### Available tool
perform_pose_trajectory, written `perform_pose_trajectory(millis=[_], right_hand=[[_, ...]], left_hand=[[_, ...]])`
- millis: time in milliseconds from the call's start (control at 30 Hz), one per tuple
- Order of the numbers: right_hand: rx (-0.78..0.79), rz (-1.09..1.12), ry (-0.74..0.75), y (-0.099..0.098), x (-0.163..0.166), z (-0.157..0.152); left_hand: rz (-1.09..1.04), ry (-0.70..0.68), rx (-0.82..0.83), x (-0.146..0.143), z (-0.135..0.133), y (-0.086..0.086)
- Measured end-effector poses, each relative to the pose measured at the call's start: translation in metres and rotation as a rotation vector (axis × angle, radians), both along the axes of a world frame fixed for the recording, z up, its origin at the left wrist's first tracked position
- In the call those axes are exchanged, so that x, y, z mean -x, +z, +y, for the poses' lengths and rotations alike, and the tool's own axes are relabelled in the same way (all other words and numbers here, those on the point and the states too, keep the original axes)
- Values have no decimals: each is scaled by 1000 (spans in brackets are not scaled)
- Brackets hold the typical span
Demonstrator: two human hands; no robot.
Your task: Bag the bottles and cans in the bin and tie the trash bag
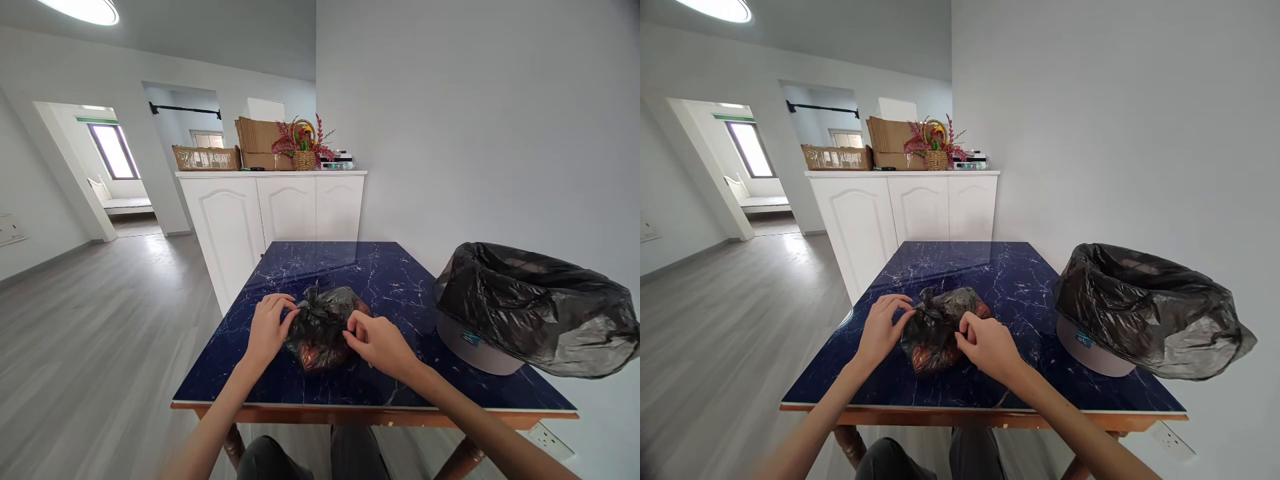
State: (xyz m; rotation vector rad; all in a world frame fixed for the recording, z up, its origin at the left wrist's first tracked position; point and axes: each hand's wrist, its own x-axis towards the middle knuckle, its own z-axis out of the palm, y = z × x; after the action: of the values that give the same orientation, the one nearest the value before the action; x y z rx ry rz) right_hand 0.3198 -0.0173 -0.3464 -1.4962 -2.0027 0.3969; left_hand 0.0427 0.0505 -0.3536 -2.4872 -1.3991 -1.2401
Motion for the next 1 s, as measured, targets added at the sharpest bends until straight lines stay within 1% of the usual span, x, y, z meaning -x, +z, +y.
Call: perform_pose_trajectory(millis=[133, 233, 300, 333, 400, 467, 533, 600, 633, 733, 833, 900, 1000], right_hand=[[-3, 32, -59, -11, -21, -15], [2, 24, -81, -19, -29, -24], [-15, 10, -97, -19, -28, -29], [-29, 6, -95, -17, -26, -31], [-82, -7, -47, -12, -20, -35], [-146, -53, 54, -7, -11, -36], [-192, -128, 153, -4, -3, -35], [-197, -202, 196, -4, 3, -31], [-191, -227, 203, -5, 4, -29], [-169, -253, 217, -7, 2, -28], [-147, -238, 285, -1, -6, -39], [-126, -210, 367, 8, -12, -51], [-110, -155, 485, 25, -17, -69]], left_hand=[[-131, 145, 43, 18, 13, -16], [-196, 229, 106, 25, 22, -30], [-220, 249, 122, 24, 21, -34], [-227, 244, 113, 21, 19, -33], [-221, 192, 75, 14, 9, -25], [-165, 79, 48, 5, -2, -11], [-75, -56, 55, -3, -11, 2], [-8, -144, 79, -7, -15, 11], [3, -157, 89, -8, -16, 13], [-53, -100, 111, -4, -12, 14], [-184, -5, 135, 2, -8, 16], [-275, 28, 154, 2, -11, 25], [-389, 51, 151, -5, -26, 48]])
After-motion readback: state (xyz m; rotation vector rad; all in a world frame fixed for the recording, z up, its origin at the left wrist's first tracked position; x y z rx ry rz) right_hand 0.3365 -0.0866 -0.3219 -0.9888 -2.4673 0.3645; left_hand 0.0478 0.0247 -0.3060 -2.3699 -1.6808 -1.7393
